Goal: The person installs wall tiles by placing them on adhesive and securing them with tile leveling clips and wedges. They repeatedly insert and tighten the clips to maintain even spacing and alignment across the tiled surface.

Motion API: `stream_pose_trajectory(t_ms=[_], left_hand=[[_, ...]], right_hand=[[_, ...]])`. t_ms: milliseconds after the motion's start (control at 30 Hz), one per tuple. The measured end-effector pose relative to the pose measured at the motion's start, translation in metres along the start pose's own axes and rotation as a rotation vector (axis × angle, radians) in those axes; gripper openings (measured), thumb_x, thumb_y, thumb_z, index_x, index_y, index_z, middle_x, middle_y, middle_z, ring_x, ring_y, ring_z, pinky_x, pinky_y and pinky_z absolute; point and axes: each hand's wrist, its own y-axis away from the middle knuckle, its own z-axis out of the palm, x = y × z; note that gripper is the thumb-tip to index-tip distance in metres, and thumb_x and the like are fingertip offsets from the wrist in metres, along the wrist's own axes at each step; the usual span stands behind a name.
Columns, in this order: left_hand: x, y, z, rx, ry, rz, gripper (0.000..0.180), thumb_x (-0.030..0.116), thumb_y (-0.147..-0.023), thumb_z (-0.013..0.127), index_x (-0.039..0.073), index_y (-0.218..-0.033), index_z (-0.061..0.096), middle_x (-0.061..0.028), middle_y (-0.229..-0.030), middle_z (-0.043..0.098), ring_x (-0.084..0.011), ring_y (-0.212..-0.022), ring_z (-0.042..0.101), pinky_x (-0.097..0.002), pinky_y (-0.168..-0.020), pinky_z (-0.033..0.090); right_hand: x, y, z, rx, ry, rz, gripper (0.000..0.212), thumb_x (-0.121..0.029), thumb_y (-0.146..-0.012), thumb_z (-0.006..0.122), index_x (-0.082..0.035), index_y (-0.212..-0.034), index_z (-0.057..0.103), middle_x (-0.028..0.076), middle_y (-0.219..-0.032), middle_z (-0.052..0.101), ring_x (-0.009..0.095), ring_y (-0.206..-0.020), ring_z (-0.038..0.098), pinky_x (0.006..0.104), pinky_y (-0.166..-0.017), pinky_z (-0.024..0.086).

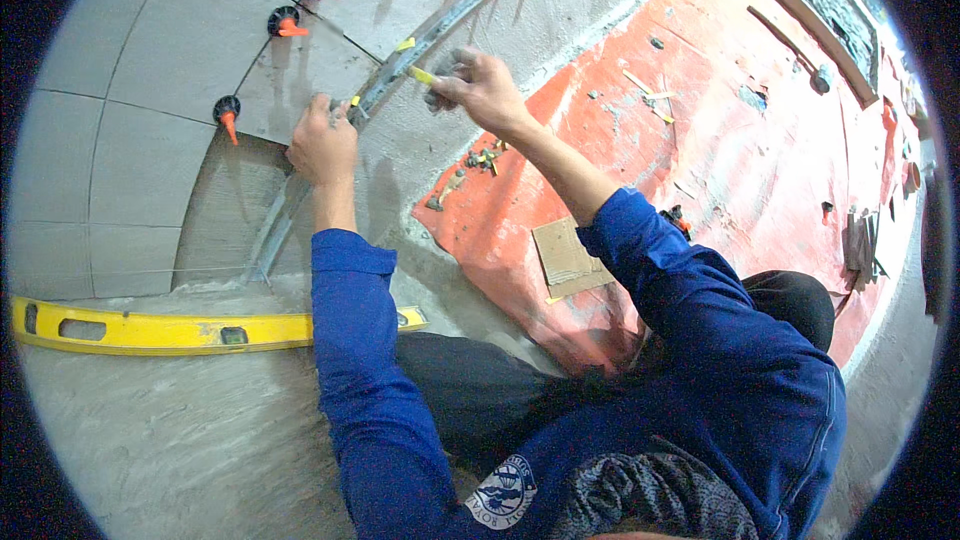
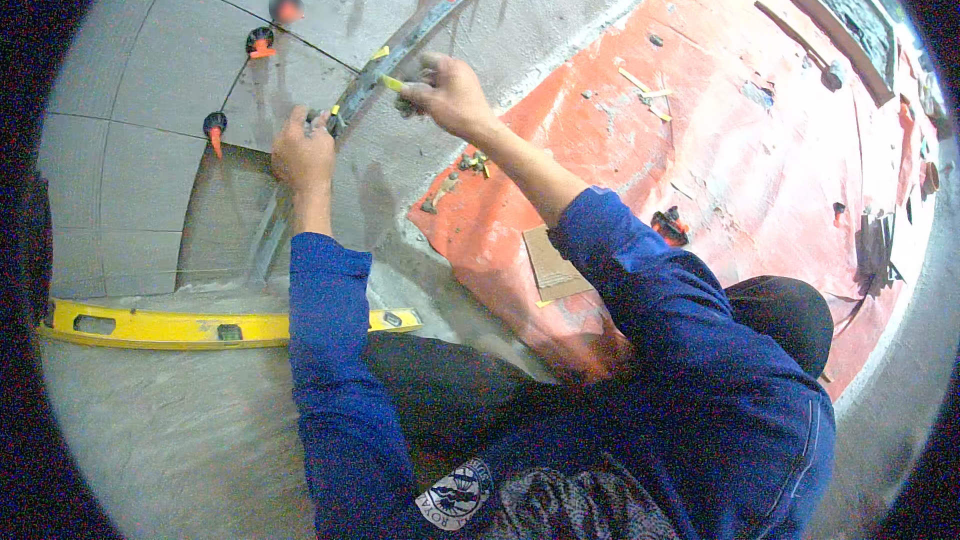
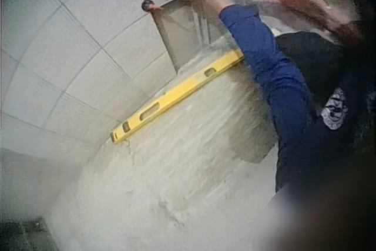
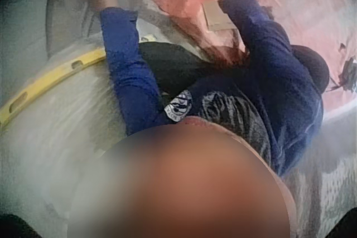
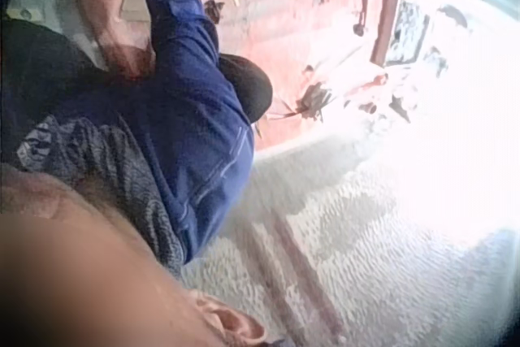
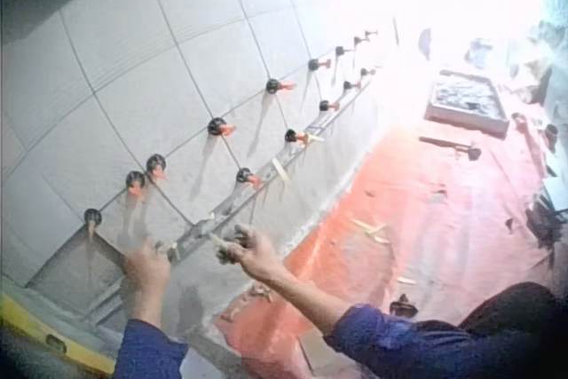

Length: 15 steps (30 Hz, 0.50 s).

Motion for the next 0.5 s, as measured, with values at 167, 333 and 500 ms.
stream_pose_trajectory(t_ms=[167,333,500], left_hand=[[-0.001,0.000,-0.002,-0.004,0.042,0.042,0.022,0.028,-0.083,0.065,0.011,-0.094,0.060,-0.0130,-0.088,0.065,-0.0372,-0.079,0.064,-0.0498,-0.063,0.047],[0.000,0.001,-0.002,0.025,0.043,0.065,0.022,0.027,-0.082,0.065,0.009,-0.094,0.060,-0.0137,-0.086,0.065,-0.0378,-0.078,0.063,-0.0500,-0.062,0.047],[-0.001,0.001,0.000,0.041,0.058,0.071,0.023,0.028,-0.083,0.065,0.010,-0.097,0.061,-0.0144,-0.085,0.064,-0.0380,-0.078,0.063,-0.0497,-0.062,0.047]], right_hand=[[-0.045,-0.031,0.049,0.212,0.469,-0.564,0.015,-0.011,-0.084,0.066,-0.004,-0.097,0.066,0.013,-0.075,0.066,0.023,-0.068,0.068,0.0337,-0.060,0.051],[-0.062,-0.057,0.073,0.293,0.556,-0.663,0.012,-0.014,-0.082,0.066,-0.009,-0.093,0.069,0.013,-0.078,0.066,0.030,-0.068,0.065,0.0368,-0.059,0.050],[-0.061,-0.068,0.082,0.336,0.553,-0.691,0.012,-0.024,-0.084,0.062,-0.013,-0.081,0.065,0.011,-0.070,0.063,0.034,-0.064,0.063,0.0442,-0.055,0.049]])
